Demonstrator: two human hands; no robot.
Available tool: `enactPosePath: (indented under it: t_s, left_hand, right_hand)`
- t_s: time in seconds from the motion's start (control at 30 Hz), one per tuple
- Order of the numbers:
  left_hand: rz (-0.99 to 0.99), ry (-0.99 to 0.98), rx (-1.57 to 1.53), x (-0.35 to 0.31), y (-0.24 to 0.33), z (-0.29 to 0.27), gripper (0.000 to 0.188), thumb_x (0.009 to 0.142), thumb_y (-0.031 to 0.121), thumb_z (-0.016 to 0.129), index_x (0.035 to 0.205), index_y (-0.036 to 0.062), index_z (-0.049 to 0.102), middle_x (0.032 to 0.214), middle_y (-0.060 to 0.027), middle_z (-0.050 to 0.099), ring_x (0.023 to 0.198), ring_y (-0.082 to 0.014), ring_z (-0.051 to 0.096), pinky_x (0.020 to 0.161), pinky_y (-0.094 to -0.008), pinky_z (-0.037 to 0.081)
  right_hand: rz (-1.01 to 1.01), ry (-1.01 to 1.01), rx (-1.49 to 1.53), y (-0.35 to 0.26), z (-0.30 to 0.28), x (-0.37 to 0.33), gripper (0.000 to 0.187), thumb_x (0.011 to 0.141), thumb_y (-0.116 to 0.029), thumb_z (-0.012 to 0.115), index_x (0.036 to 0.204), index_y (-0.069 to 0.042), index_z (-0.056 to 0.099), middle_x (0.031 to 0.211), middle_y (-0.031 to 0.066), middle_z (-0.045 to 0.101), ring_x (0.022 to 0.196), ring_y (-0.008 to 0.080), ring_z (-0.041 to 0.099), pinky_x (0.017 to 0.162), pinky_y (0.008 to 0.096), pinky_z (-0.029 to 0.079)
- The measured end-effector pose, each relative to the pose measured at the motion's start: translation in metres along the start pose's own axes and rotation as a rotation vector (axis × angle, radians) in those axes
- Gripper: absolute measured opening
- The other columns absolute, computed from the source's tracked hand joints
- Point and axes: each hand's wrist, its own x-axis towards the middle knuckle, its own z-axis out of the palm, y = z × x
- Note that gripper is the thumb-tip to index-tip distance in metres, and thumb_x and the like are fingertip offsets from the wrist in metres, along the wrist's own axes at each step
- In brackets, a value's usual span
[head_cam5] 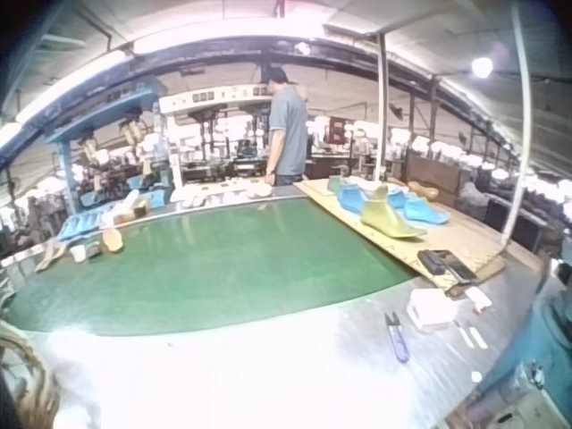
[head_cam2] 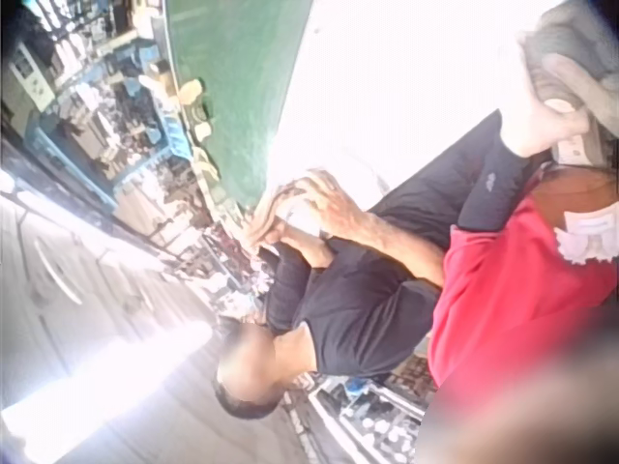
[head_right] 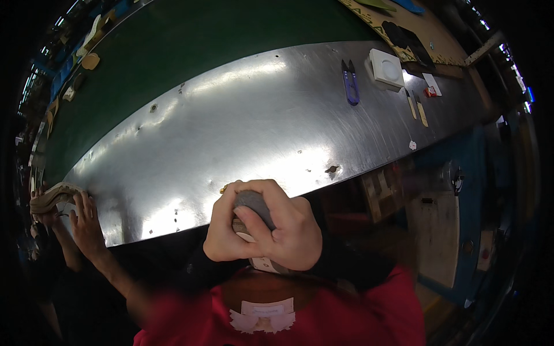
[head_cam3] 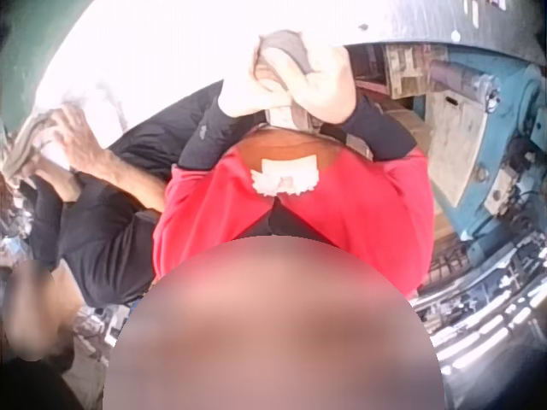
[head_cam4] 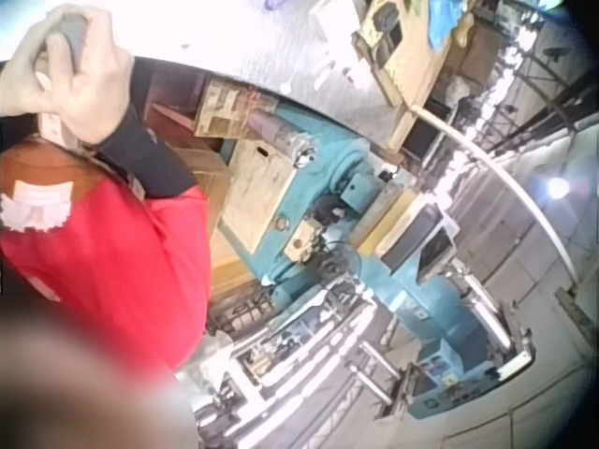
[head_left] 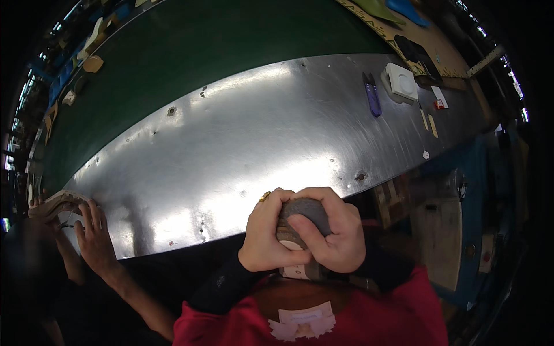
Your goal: The person smooths the edges of stacked shoe soles using a small abrasive stone. They repeatedly rub the stone along the edges, rotate the stack, and inspect the soles. A coworker works nearby on similar soles.
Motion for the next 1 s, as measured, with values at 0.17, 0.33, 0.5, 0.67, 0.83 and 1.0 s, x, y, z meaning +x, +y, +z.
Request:
enactPosePath:
  t_s: [0.17, 0.33, 0.5, 0.67, 0.83, 1.0]
  left_hand:
    - [-0.037, -0.006, -0.039, 0.0, 0.002, -0.001, 0.07, 0.052, 0.029, 0.088, 0.107, 0.0043, 0.053, 0.088, -0.0104, 0.06, 0.08, -0.0265, 0.061, 0.072, -0.0345, 0.048]
    - [-0.084, -0.008, -0.076, 0.001, 0.004, 0.0, 0.068, 0.053, 0.03, 0.088, 0.106, 0.0045, 0.053, 0.09, -0.0093, 0.061, 0.08, -0.025, 0.062, 0.072, -0.034, 0.048]
    - [-0.023, 0.001, -0.072, 0.004, 0.003, -0.001, 0.067, 0.053, 0.03, 0.089, 0.105, 0.0048, 0.054, 0.09, -0.0091, 0.061, 0.079, -0.0244, 0.062, 0.071, -0.0336, 0.049]
    - [-0.06, -0.01, -0.077, 0.002, 0.003, -0.001, 0.069, 0.054, 0.032, 0.089, 0.106, 0.004, 0.054, 0.091, -0.0104, 0.062, 0.08, -0.0253, 0.063, 0.073, -0.0332, 0.049]
    - [-0.017, -0.096, -0.044, 0.0, -0.001, -0.006, 0.076, 0.057, 0.032, 0.093, 0.113, 0.0021, 0.051, 0.098, -0.0081, 0.062, 0.089, -0.018, 0.062, 0.08, -0.03, 0.049]
    - [-0.023, -0.101, -0.036, -0.001, 0.006, -0.011, 0.081, 0.058, 0.046, 0.091, 0.117, 0.005, 0.053, 0.102, -0.0122, 0.063, 0.095, -0.0273, 0.061, 0.084, -0.0369, 0.047]
  right_hand:
    - [0.008, 0.007, 0.041, -0.007, -0.009, 0.0, 0.027, 0.087, -0.005, 0.068, 0.11, 0.004, 0.057, 0.087, 0.0125, 0.069, 0.079, 0.0178, 0.071, 0.07, 0.0271, 0.054]
    - [-0.013, -0.014, 0.018, -0.007, -0.022, -0.001, 0.027, 0.087, -0.004, 0.067, 0.111, 0.004, 0.057, 0.088, 0.0126, 0.069, 0.078, 0.018, 0.07, 0.069, 0.0276, 0.054]
    - [-0.168, -0.096, -0.004, 0.005, -0.006, 0.013, 0.026, 0.086, -0.006, 0.068, 0.109, 0.001, 0.057, 0.078, 0.0156, 0.066, 0.062, 0.0279, 0.068, 0.054, 0.0323, 0.052]
    - [-0.095, -0.288, -0.19, 0.002, -0.047, -0.003, 0.023, 0.085, -0.008, 0.069, 0.105, -0.001, 0.06, 0.077, 0.0153, 0.066, 0.06, 0.0295, 0.067, 0.053, 0.0342, 0.051]
    - [0.045, 0.065, -0.122, 0.039, -0.061, 0.014, 0.025, 0.087, -0.011, 0.07, 0.106, 0.001, 0.059, 0.085, 0.0163, 0.069, 0.077, 0.0228, 0.07, 0.067, 0.0307, 0.052]
    - [-0.153, 0.121, -0.467, 0.072, -0.051, 0.07, 0.041, 0.077, -0.012, 0.077, 0.112, -0.001, 0.058, 0.104, 0.0167, 0.063, 0.098, 0.0293, 0.06, 0.086, 0.0381, 0.047]
